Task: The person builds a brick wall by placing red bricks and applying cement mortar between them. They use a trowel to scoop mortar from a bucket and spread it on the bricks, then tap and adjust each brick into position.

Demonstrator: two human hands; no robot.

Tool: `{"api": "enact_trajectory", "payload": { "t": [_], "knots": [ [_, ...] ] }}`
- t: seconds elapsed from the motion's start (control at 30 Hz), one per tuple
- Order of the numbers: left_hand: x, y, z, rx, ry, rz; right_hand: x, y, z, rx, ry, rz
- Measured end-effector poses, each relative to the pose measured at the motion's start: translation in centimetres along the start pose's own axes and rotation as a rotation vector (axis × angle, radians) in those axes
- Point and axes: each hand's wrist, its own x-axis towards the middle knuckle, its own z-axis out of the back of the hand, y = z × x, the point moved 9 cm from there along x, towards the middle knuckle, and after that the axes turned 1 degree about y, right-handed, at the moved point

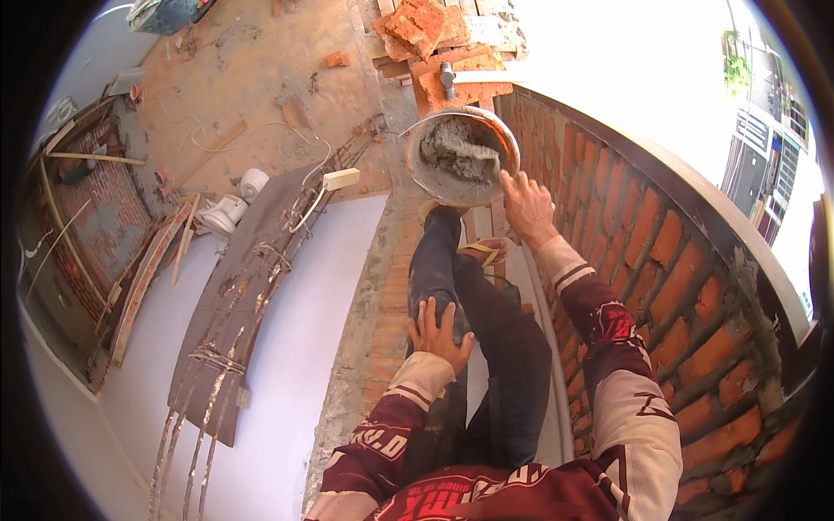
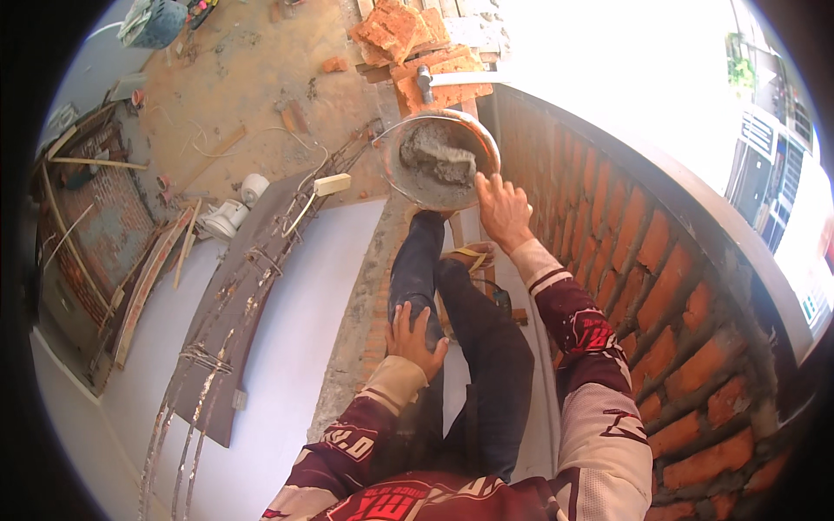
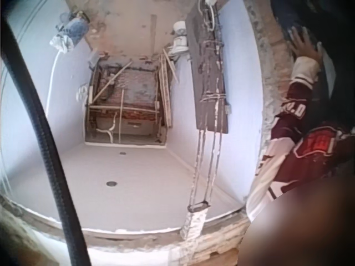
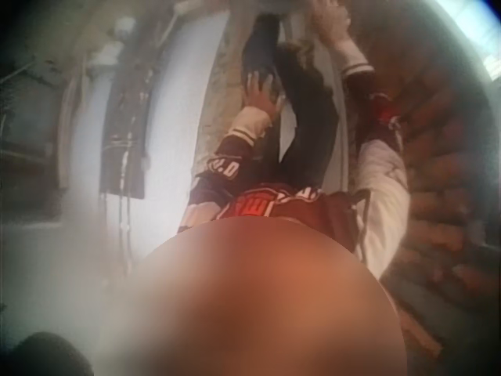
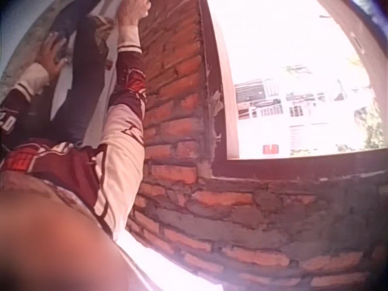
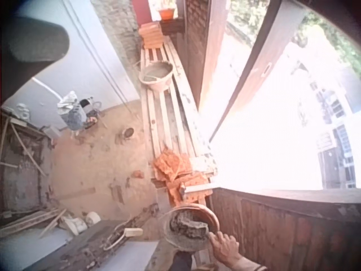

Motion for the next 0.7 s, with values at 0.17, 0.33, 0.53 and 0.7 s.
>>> {"api": "enact_trajectory", "payload": {
  "t": [0.17,0.33,0.53,0.7],
  "knots": [
    [-0.2,0.0,-0.3,0.034,0.007,0.017,3.8,1.3,-2.6,-0.110,0.168,0.119],
    [-0.2,0.2,0.0,-0.006,0.021,0.024,0.6,1.7,-3.9,-0.111,0.387,0.190],
    [0.0,0.2,-0.2,0.005,0.012,0.015,4.2,-0.7,-2.3,-0.073,0.328,-0.081],
    [0.1,0.4,-0.2,0.003,0.053,0.028,6.1,0.6,-5.0,0.155,0.469,-0.099]
  ]
}}
